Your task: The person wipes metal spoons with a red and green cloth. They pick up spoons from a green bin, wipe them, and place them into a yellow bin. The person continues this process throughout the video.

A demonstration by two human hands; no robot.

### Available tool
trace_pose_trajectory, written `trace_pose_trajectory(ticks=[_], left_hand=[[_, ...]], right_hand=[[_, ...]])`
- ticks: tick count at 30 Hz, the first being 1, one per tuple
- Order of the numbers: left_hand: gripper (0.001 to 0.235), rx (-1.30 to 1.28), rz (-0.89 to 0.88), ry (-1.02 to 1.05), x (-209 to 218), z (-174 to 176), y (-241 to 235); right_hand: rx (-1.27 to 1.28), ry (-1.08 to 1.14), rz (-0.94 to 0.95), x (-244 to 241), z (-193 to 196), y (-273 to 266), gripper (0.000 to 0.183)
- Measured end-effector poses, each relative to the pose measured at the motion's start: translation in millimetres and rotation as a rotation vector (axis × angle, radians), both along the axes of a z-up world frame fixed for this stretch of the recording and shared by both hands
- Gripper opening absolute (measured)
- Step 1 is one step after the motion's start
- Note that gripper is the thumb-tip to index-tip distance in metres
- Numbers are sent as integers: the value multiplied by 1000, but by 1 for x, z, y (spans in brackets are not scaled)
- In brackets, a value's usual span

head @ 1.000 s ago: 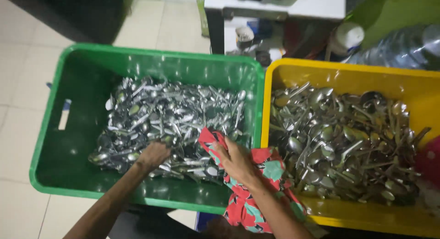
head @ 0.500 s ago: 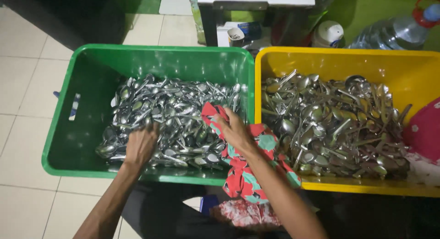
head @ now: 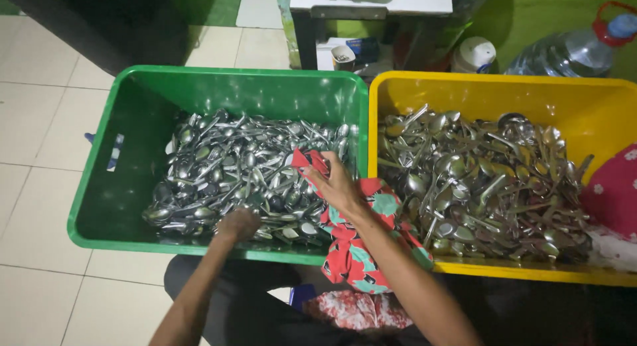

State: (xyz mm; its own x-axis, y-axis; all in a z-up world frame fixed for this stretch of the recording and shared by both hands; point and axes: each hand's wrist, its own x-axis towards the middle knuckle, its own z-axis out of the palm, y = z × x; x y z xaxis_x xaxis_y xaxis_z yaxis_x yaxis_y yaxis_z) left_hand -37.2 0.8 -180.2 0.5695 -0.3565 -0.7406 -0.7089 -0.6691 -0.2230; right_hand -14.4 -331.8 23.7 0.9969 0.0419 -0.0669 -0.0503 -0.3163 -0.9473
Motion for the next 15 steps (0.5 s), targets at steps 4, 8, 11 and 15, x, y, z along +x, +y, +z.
trace_pose_trajectory(ticks=[4,8,11,15], left_hand=[[31,-348,858,-68,4,-35,-11],[14,-630,503,-74,-8,38,-32],[47,-828,1351,115,-23,161,-88],[33,-1048,1589,112,-31,154,-97]], right_hand=[[82,-45,8,-1,6,4,32],[259,-120,-36,-8,60,-18,33],[204,-146,-146,-48,162,-72,39],[363,-81,-120,-34,168,-86,42]])
